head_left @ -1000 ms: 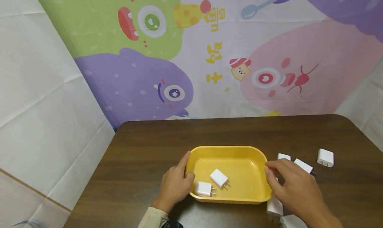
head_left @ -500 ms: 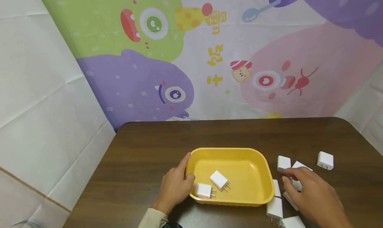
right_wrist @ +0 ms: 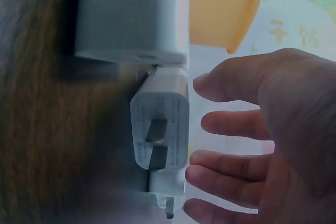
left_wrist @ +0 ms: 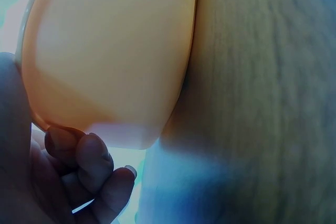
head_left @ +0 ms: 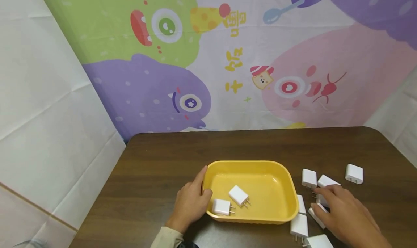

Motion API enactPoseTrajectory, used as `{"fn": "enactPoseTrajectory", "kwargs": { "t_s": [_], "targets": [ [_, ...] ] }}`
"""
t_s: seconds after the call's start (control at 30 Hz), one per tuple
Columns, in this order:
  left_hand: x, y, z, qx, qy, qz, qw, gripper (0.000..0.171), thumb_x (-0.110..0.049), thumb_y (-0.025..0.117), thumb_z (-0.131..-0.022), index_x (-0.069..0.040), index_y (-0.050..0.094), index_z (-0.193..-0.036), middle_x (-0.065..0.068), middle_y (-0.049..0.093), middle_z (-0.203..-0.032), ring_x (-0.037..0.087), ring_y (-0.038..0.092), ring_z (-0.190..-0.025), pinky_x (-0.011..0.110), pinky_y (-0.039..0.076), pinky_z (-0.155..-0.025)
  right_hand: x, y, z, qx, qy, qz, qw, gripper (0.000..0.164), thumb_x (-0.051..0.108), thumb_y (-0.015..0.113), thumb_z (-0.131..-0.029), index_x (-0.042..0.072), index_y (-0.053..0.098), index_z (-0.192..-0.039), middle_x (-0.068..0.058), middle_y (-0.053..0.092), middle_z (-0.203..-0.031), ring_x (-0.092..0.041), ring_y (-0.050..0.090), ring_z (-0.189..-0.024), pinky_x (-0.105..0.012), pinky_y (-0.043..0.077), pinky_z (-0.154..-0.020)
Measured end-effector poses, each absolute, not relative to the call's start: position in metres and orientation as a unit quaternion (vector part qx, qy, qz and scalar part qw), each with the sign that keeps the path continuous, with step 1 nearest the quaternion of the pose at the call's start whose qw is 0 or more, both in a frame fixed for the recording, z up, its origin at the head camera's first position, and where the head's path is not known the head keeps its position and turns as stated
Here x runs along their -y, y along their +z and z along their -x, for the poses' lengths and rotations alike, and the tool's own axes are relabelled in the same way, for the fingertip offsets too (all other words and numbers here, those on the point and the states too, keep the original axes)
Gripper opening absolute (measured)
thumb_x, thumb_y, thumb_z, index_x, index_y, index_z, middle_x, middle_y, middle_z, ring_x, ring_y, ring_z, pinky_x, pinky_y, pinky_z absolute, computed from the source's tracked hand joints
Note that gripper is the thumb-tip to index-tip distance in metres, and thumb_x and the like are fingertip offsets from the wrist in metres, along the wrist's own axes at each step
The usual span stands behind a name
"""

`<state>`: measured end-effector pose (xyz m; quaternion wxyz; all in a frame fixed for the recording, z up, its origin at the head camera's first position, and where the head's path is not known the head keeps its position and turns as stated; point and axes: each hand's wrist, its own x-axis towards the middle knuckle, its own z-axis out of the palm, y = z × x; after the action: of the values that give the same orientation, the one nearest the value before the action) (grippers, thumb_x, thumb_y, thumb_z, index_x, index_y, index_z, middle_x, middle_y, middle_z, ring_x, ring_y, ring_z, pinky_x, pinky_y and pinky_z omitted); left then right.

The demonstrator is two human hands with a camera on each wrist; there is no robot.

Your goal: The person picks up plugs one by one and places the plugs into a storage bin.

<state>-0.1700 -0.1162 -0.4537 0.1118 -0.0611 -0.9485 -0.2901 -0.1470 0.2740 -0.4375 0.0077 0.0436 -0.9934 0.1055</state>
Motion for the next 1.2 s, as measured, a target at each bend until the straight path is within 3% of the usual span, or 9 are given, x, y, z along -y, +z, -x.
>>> {"fn": "enactPoseTrajectory", "kwargs": {
  "t_s": [0.4,0.63,0.9,1.2],
  "targets": [
    [0.116,-0.455,0.169,0.947,-0.289,0.065,0.125,0.064,-0.021,0.06,-0.086,-0.014,0.05,-0.149,0.009,0.071,-0.085,0.018,0.056,-0.064,0.041,0.046,-0.062,-0.288,-0.442,0.147,0.993,0.101,-0.06,0.016,0.043,0.028,0.071,-0.087,0.001,0.071,-0.119,-0.021,0.06,-0.123,-0.044,0.052,-0.11,-0.069,0.043,-0.08],
    [0.116,-0.455,0.169,0.947,-0.29,0.066,0.121,0.064,-0.021,0.06,-0.087,-0.013,0.049,-0.149,0.008,0.071,-0.087,0.017,0.055,-0.064,0.041,0.046,-0.062,-0.295,-0.443,0.147,0.995,0.087,-0.055,0.017,0.039,0.023,0.074,-0.082,0.0,0.071,-0.113,-0.02,0.062,-0.11,-0.041,0.055,-0.099,-0.064,0.047,-0.074],
    [0.116,-0.455,0.169,0.946,-0.293,0.065,0.122,0.064,-0.021,0.06,-0.086,-0.014,0.05,-0.149,0.009,0.071,-0.087,0.017,0.055,-0.064,0.041,0.046,-0.062,-0.298,-0.444,0.15,0.996,0.093,-0.005,0.003,0.048,0.028,0.082,-0.078,-0.004,0.067,-0.11,-0.029,0.06,-0.107,-0.048,0.055,-0.098,-0.067,0.046,-0.074],
    [0.115,-0.454,0.17,0.947,-0.293,0.059,0.117,0.064,-0.02,0.06,-0.086,-0.012,0.049,-0.149,0.009,0.073,-0.092,0.017,0.057,-0.066,0.044,0.049,-0.067,-0.302,-0.441,0.148,0.995,0.098,-0.01,-0.008,0.049,0.028,0.08,-0.08,-0.004,0.065,-0.115,-0.033,0.06,-0.113,-0.053,0.056,-0.101,-0.068,0.045,-0.077]
  ]
}}
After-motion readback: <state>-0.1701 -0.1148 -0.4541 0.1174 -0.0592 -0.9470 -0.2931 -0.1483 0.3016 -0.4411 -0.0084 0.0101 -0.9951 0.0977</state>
